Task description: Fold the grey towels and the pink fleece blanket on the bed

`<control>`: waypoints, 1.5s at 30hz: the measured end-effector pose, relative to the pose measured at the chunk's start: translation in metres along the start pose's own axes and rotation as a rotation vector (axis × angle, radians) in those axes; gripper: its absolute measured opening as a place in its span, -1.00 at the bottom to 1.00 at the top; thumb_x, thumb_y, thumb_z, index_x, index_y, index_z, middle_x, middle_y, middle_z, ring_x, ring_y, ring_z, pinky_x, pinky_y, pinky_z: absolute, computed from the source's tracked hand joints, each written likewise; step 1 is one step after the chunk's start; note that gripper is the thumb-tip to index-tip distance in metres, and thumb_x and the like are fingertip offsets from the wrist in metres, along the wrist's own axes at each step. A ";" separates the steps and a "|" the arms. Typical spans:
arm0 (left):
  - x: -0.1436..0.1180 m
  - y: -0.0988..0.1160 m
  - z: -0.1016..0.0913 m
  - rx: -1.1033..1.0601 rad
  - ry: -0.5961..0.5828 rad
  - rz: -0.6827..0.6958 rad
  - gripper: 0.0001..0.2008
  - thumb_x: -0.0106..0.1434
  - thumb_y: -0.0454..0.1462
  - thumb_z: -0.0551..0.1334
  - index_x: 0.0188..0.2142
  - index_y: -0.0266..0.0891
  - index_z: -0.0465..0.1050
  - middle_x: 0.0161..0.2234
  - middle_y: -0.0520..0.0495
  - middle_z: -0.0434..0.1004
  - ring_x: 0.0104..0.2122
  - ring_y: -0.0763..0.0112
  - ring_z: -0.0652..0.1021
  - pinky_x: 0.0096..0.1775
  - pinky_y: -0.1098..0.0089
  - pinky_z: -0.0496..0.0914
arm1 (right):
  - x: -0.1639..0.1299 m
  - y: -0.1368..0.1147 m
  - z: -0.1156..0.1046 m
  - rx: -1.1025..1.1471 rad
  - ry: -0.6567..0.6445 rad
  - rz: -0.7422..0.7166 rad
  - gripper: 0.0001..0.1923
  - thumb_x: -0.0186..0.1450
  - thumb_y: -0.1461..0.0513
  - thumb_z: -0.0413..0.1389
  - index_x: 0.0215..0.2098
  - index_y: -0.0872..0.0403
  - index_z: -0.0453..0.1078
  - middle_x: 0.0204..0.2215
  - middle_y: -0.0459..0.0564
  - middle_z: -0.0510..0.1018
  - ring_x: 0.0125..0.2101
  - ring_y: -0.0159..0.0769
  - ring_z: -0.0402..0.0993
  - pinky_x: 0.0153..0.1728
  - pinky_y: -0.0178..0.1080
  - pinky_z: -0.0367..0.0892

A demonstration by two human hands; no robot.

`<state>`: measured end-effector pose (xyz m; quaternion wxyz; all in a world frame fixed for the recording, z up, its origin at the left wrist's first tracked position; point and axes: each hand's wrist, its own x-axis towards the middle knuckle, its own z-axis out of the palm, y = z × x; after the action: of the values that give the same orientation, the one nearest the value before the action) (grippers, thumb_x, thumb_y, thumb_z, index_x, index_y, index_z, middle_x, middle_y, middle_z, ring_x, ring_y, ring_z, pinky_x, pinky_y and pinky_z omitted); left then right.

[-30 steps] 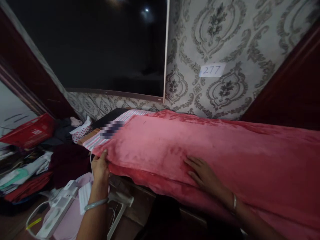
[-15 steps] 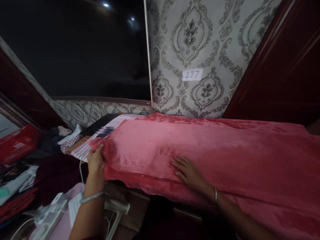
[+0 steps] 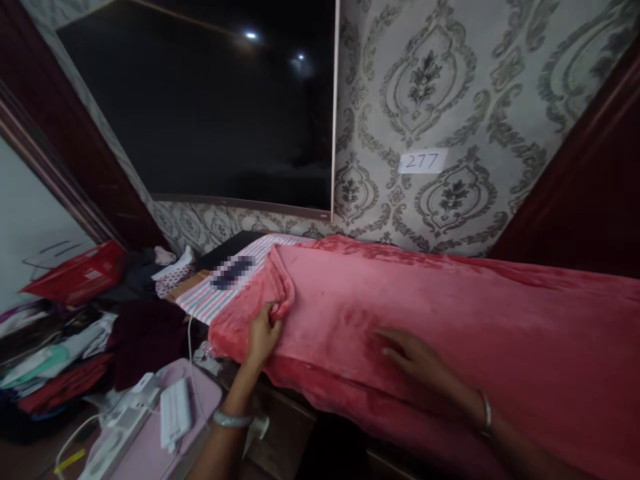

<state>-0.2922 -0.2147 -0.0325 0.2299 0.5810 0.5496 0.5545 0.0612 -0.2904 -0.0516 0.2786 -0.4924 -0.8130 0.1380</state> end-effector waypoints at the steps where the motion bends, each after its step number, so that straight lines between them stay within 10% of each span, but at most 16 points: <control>1: 0.000 -0.001 -0.004 -0.039 0.076 -0.016 -0.84 -0.06 -0.32 0.32 -0.40 -0.16 0.46 -0.45 0.02 0.49 -0.41 0.31 0.45 -0.30 0.40 0.32 | 0.010 0.001 -0.004 0.018 0.011 0.004 -0.55 0.42 0.08 -0.05 0.12 0.06 0.50 0.06 0.13 0.57 0.02 -0.08 0.54 0.06 0.00 0.44; 9: 0.009 -0.035 -0.057 -0.348 0.668 -0.262 -0.74 0.05 -0.16 0.35 -0.32 -0.21 0.38 -0.43 0.09 0.41 -0.42 0.45 0.40 -0.27 0.42 0.36 | 0.115 0.038 0.000 -0.070 -0.034 0.012 -0.53 0.33 0.07 0.01 0.11 0.06 0.49 0.11 0.12 0.54 0.10 -0.05 0.48 0.14 0.03 0.37; 19: 0.009 -0.063 -0.082 -0.792 0.603 -0.593 -0.71 -0.06 -0.32 0.38 -0.28 -0.29 0.52 -0.34 -0.08 0.60 -0.40 0.35 0.56 -0.25 0.33 0.53 | 0.231 0.029 0.047 -0.439 -0.126 0.241 -0.36 0.47 0.02 -0.13 0.46 0.00 0.01 0.45 0.12 -0.05 0.42 0.04 -0.17 0.30 0.18 0.03; 35: 0.004 -0.068 -0.077 -0.724 0.658 -0.630 -0.66 -0.08 -0.28 0.41 -0.24 -0.20 0.55 -0.28 -0.11 0.63 -0.13 0.04 0.63 -0.09 0.13 0.58 | 0.321 0.022 0.098 -0.456 -0.230 0.276 -0.35 0.49 -0.07 -0.26 0.47 -0.09 -0.05 0.47 0.07 -0.15 0.43 0.04 -0.27 0.31 0.25 -0.16; 45: -0.001 -0.068 -0.074 -0.717 0.668 -0.616 -0.48 -0.27 -0.16 0.55 -0.24 -0.20 0.57 -0.25 -0.17 0.66 -0.07 -0.09 0.62 -0.11 0.11 0.58 | 0.392 0.000 0.129 -0.343 -0.136 0.156 -0.37 0.44 0.12 -0.06 0.43 0.11 0.05 0.22 0.19 0.41 0.19 -0.04 0.31 0.18 -0.09 0.19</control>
<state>-0.3844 -0.2208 -0.0722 0.3772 0.0737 0.5139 0.7669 -0.1558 0.0600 -0.0312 0.1236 -0.5835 -0.8010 0.0517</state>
